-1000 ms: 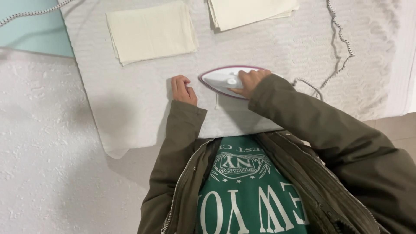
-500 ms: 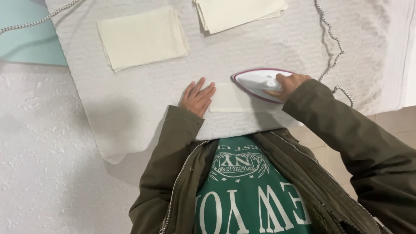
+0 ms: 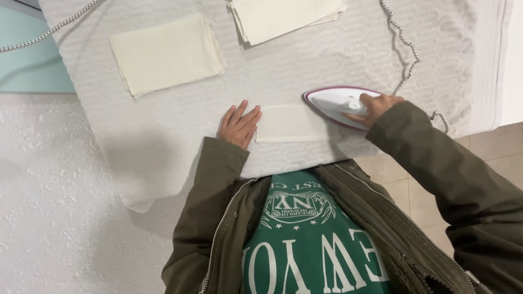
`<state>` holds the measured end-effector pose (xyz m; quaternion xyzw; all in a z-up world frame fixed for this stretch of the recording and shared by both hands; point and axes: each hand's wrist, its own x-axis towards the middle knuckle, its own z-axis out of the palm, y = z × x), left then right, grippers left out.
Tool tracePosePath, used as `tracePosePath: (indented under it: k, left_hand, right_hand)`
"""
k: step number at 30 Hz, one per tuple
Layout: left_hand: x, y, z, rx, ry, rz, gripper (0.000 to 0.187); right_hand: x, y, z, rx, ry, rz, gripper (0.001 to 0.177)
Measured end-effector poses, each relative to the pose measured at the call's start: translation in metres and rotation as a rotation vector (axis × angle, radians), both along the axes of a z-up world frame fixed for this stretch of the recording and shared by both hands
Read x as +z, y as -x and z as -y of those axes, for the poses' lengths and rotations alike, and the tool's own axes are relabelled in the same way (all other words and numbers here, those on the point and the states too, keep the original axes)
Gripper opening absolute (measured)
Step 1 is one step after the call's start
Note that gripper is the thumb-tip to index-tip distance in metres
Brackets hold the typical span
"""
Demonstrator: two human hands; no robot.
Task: Ironing small rectangular fabric pieces on a white covered workbench.
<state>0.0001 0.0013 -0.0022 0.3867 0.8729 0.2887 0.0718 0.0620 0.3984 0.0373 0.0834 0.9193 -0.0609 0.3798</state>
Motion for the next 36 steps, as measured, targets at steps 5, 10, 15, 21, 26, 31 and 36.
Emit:
tracePosePath:
  k: [5,10,15,21,26,31,36]
  left_hand:
    - [-0.03,0.002,-0.008,0.14,-0.066,-0.031,0.027]
    - [-0.012,0.013,-0.03,0.263,-0.038,-0.04,0.017]
    - [-0.011,0.023,-0.037,0.257,0.085,0.027,0.024]
    - [0.01,0.029,-0.042,0.172,0.154,0.02,0.021]
    - [-0.014,0.027,-0.038,0.166,0.024,0.046,0.021]
    - [-0.029,0.029,-0.04,0.241,0.013,0.159,0.028]
    - [-0.043,0.033,-0.032,0.23,-0.062,0.192,0.028]
  right_hand:
    - [0.004,-0.003,-0.004,0.026,-0.019,-0.054,0.064]
    - [0.004,-0.01,-0.012,0.01,-0.041,-0.072,0.064]
    - [0.042,-0.011,-0.02,-0.171,-0.027,-0.054,0.064]
    - [0.023,-0.086,-0.014,-0.316,0.155,-0.154,0.053]
    - [0.0,-0.104,0.047,-0.542,0.247,-0.148,0.044]
    - [-0.028,-0.091,0.066,-0.624,0.297,-0.312,0.043]
    - [-0.033,-0.094,0.069,-0.651,0.259,-0.367,0.043]
